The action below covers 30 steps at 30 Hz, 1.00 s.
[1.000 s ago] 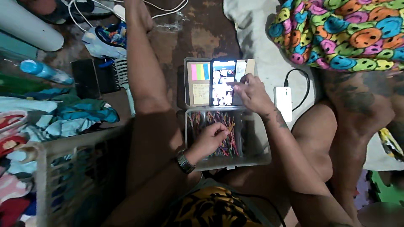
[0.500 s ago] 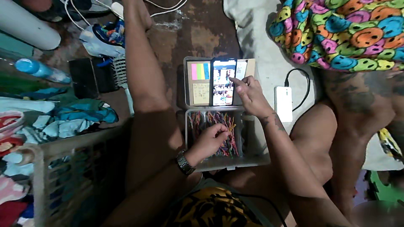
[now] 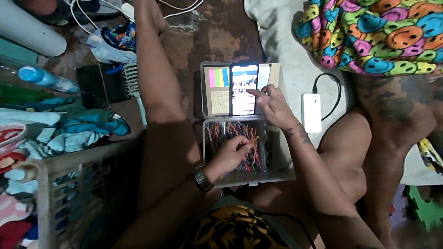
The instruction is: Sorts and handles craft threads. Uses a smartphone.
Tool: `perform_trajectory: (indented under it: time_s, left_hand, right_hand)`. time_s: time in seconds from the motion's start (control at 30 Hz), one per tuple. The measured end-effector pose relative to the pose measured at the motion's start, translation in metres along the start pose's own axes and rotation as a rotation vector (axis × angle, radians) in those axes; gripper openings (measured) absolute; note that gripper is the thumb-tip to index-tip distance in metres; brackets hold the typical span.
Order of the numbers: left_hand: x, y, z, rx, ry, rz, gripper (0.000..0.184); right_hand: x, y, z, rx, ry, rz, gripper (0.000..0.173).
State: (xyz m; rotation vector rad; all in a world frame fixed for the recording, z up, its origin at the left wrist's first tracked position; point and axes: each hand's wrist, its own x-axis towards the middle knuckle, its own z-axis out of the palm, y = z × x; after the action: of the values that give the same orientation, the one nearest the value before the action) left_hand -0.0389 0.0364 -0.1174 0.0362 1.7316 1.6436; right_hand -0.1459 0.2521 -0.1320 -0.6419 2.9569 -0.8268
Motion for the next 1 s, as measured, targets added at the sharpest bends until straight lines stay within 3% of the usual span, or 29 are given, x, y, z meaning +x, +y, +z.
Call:
perform_trajectory:
  time_s: [0.2, 0.4, 0.6, 0.83, 1.0]
  left_hand:
    - [0.0006, 0.0003, 0.0002, 0.007, 0.005, -0.006, 0.020]
    - [0.0006, 0.0003, 0.0008, 0.014, -0.002, -0.010, 0.020]
    - [0.0013, 0.0015, 0.0002, -0.004, 0.035, 0.010, 0.019]
    - [0.0022, -0.0024, 0.0004, 0.002, 0.018, 0.038, 0.019]
    - [0.0013, -0.0008, 0.0004, 0.004, 0.028, 0.039, 0.019]
  right_hand:
    - [-0.0045, 0.0053, 0.0024, 0.016, 0.015, -0.146, 0.057]
    - [-0.0008, 0.0014, 0.0003, 0.012, -0.010, 0.003, 0.060]
    - [-0.0071, 0.0009, 0.0011, -0.012, 0.001, -0.128, 0.059]
    - [-0.0011, 0.0039, 0.0031, 0.015, 0.011, -0.012, 0.058]
    - [-0.0075, 0.0042, 0.0027, 0.018, 0.024, -0.150, 0.058]
